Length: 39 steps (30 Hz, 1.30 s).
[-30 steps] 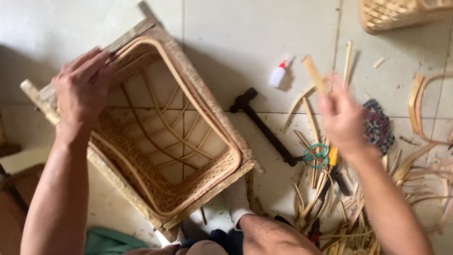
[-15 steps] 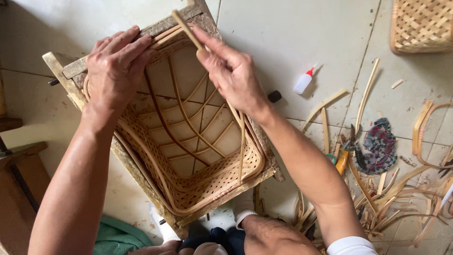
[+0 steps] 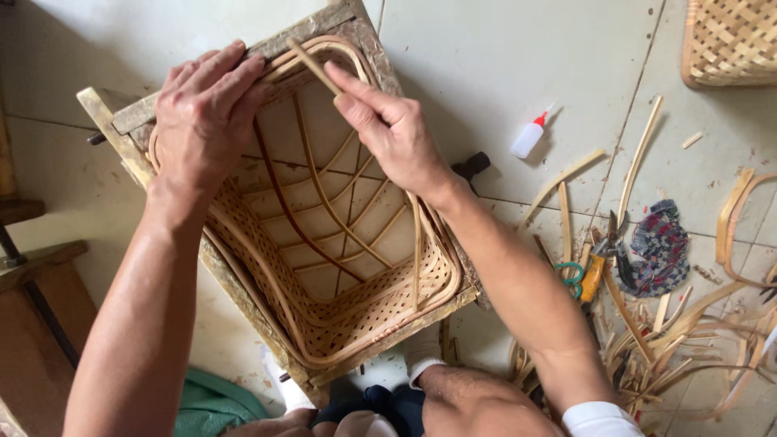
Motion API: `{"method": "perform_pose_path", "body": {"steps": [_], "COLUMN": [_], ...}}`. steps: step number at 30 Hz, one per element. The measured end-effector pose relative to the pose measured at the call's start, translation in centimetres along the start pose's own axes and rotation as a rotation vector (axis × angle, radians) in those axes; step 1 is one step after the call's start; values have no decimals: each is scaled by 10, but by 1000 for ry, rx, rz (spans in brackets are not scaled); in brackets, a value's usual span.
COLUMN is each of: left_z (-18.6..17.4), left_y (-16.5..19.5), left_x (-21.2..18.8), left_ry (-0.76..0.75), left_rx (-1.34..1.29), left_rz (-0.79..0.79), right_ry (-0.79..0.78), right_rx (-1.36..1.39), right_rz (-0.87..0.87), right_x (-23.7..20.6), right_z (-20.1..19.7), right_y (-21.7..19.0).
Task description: The person sits on the floor assembling a bamboo basket. They fit curved bamboo strips across the basket frame, tap them into place with a hammer, trim excess material with pliers and scissors, and squeeze glue from a bottle onto the joints.
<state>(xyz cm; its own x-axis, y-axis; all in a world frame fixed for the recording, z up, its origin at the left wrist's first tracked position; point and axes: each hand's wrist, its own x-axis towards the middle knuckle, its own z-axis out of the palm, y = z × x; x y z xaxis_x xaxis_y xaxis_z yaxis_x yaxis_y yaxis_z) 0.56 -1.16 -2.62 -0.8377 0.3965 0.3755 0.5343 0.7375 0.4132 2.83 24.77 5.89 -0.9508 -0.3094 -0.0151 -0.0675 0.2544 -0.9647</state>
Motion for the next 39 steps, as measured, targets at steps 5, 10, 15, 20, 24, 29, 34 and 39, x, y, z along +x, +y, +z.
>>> {"method": "perform_pose_path", "body": {"steps": [5, 10, 15, 20, 24, 29, 34, 39], "left_z": [-3, -8, -7, -8, -10, -9, -11, -32], "left_y": [3, 7, 7, 6, 0, -8, -4, 9], "left_x": [-2, 5, 13, 12, 16, 16, 18, 20], "left_ry": [-31, -98, -82, -141, -209, -301, -306, -304], "left_rx": [49, 54, 52, 166, 245, 343, 321, 19], "left_rz": [1, -56, 9, 134, 243, 305, 294, 145], "right_ry": [-27, -33, -148, -145, -203, -209, -375, 13], "right_rx": [-44, -89, -198, -164, -244, -380, -990, -972], "right_rz": [-129, -300, 266, 78, 201, 221, 133, -457], "right_x": [1, 4, 5, -1, 2, 5, -2, -21], "right_z": [7, 9, 11, 11, 11, 17, 33, 24], "right_y": [3, 1, -1, 14, 14, -1, 8, 10]}}
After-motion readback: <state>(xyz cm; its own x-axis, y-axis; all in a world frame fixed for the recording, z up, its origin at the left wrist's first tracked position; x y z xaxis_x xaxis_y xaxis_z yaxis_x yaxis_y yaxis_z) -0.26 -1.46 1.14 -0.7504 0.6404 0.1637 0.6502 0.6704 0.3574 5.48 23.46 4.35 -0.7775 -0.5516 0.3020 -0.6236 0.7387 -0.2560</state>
